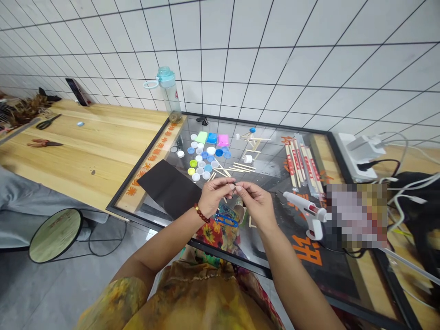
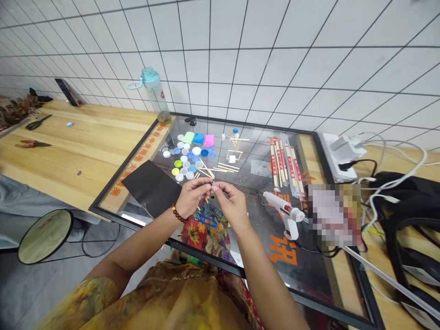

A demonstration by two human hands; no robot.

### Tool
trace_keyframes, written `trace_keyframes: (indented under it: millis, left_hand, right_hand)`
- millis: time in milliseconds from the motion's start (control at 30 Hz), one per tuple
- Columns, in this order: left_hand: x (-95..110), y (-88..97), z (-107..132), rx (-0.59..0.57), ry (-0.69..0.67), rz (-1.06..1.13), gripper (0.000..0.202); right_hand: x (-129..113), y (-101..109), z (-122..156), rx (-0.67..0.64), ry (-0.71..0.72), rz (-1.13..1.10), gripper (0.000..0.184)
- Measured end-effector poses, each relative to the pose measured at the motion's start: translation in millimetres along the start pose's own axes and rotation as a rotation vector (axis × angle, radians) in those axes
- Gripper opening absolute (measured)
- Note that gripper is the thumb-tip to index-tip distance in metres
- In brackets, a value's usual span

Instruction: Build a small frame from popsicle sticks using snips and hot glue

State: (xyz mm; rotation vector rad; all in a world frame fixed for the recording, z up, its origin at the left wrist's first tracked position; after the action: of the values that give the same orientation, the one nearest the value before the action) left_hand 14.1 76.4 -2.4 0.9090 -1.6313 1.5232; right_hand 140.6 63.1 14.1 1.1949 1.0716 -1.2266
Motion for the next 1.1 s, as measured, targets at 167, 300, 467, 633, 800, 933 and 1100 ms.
trace_keyframes:
  millis: [167,300,467,633,800,933,1100]
  left_hand:
    - [1,-1.4,0,-0.008,-0.001,0.009,0.027]
    - [2,-2.8,1,-0.005,0.014,0.032,0.028]
    - [-1,-2.4,0,-0.004,0.032,0.058,0.027]
    - [-5,6.9,-5,0.077,0.059,0.172,0.026]
    - [-5,14.7,-8,0.139,0.074,0.178,0.028]
    - [1,17.8,-9,0.170,0.028,0.141,0.029]
    - [7,15.9,-10,0.144,-0.018,0.064,0.027]
  right_hand:
    - [-1,1,0,0.013,0.008,-0.001,0.022]
    - [-2,4,1,0.061,0.017,0.018,0.024]
    - [-3,2,2,0.065,0.006,0.017,0.026]
    - [-18,5,7,0.130,0.088,0.208,0.021]
    - [-27,-4,12,0.137,0.184,0.554,0.014]
    - [-16,-17,12,0.024,0.165,0.744,0.010]
    - [-7,-26,12,-0.102,0.144,0.847,0.011]
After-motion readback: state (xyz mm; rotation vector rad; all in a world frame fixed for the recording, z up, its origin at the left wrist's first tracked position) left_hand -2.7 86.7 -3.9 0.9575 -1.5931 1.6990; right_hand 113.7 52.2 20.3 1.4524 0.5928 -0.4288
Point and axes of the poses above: each hand's wrist, its own z-axis away from the middle knuckle, its own y-axis out of the back of the hand, x = y × z, the point moved 9 cm from there along -z, towards the middle knuckle, and after that the axes turned 14 degrees about -y, right-handed, at the moved point
